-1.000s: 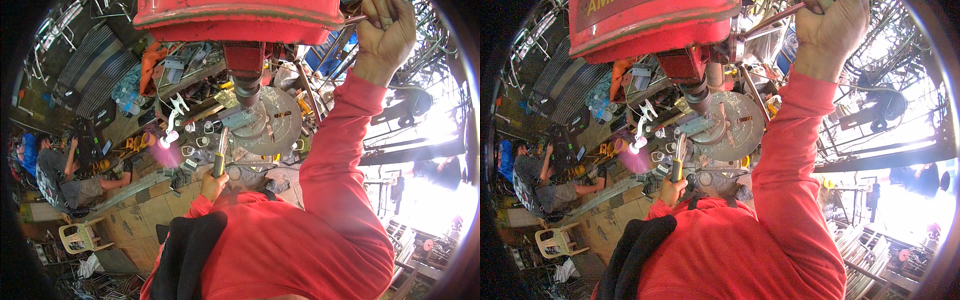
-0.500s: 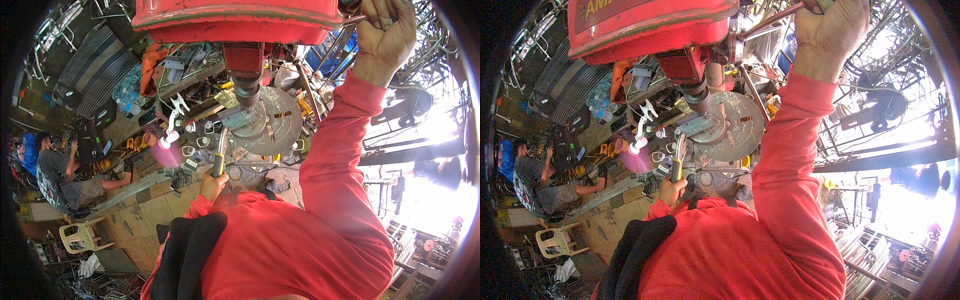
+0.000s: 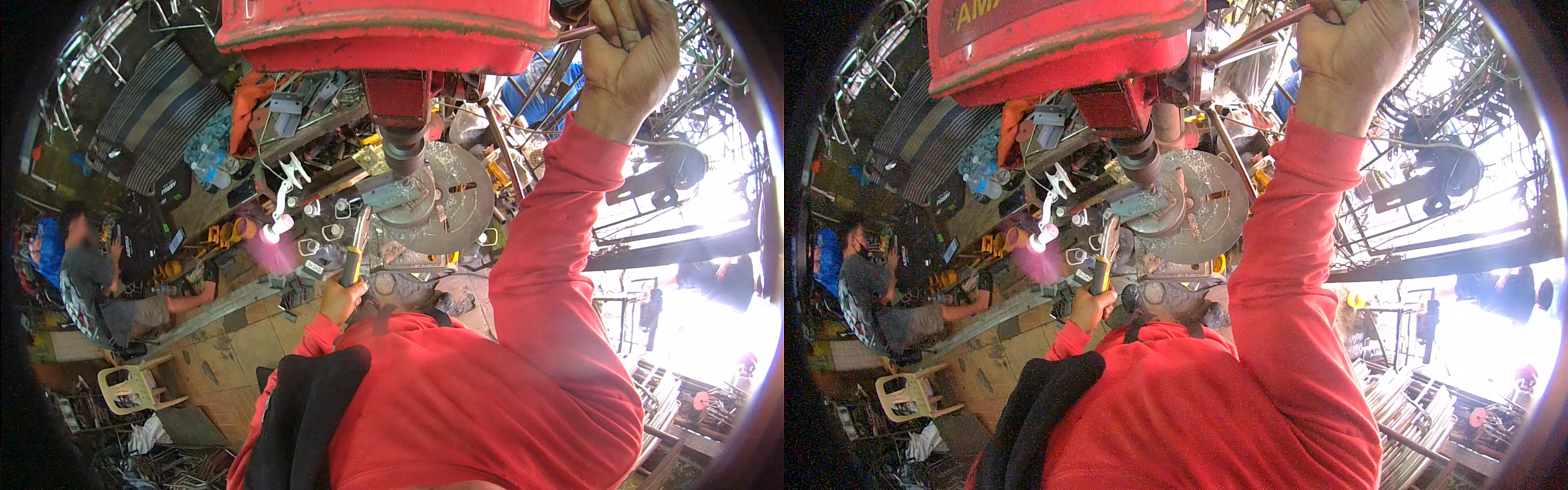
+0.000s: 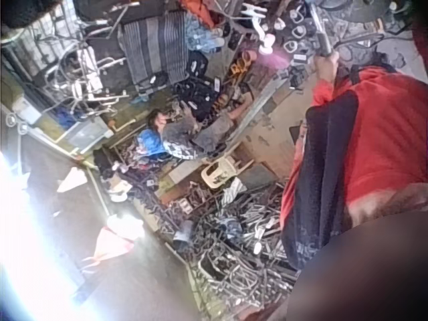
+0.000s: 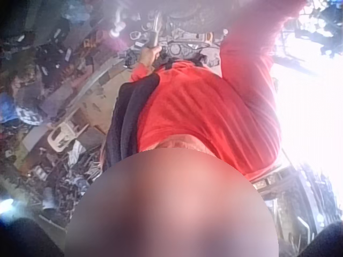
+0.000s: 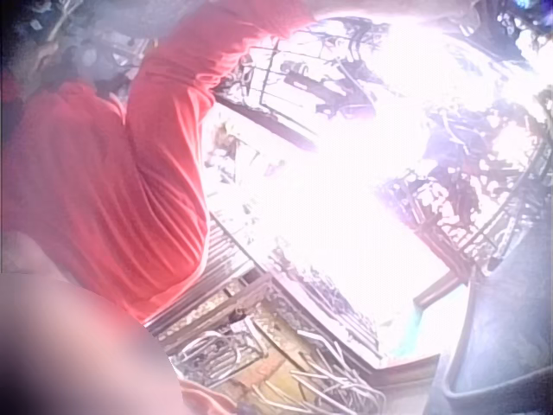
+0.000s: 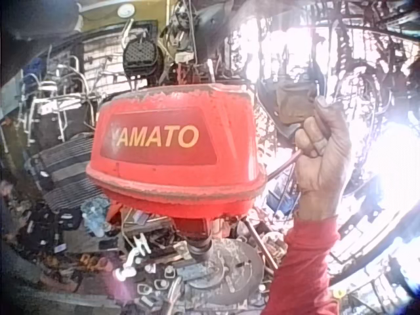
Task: The person uses a drill press to drill holes into small metal pieces. They secure each piece with pliers, lower the drill, and then remove the piece after drilling. The process is repeated for multiple pieces.
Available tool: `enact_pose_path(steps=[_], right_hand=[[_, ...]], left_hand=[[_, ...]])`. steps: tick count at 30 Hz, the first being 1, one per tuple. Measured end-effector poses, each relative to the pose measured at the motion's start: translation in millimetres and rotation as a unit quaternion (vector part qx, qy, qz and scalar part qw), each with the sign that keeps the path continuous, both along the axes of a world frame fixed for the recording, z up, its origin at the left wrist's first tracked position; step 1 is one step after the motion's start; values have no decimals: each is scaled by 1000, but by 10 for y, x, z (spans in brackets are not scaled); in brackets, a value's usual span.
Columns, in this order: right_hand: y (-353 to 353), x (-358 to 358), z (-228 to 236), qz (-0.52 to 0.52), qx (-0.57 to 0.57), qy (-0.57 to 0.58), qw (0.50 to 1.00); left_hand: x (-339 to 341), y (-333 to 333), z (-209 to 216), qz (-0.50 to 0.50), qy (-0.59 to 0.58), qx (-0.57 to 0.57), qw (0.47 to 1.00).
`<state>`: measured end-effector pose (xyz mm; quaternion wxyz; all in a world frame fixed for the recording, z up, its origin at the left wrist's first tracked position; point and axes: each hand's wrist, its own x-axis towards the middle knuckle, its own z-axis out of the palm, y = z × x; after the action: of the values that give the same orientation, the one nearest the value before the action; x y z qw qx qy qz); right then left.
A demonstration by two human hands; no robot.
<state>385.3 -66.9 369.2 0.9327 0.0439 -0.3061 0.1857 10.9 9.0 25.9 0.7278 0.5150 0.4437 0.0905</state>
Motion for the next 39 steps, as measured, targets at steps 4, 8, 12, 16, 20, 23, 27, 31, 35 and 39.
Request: enact_pose_path(steps=[4,8,12,16,20,23,27,31,35,39], right_hand=[[27,-15,-49,-268,-108,-128,949],[-21,271,-68,64,9,-12,998],[-18,409,-71,15,-81,-168,982],[-30,183,-73,-189,-96,-171,962],[-7,27,-30,-184,-93,-159,965],[-8,105,-48,-225,-88,-197,950],[-40,306,-78,116,19,5,993],[-48,305,-72,117,15,5,993],[-38,119,-54,-242,-107,-193,945],[-23,16,-20,-216,-94,-195,952]], left_hand=[[-6,38,5,-10,-1,6,1000],[-12,56,13,-13,6,4,1000],[-8,80,23,-22,17,1,1000],[-9,86,32,-31,25,8,999],[-14,74,30,-28,29,11,999],[-13,67,15,-32,16,22,999],[-14,62,2,-25,22,12,999],[-18,50,6,-21,12,9,1000],[-16,41,12,-22,24,10,999],[-15,35,16,-18,15,8,1000]])
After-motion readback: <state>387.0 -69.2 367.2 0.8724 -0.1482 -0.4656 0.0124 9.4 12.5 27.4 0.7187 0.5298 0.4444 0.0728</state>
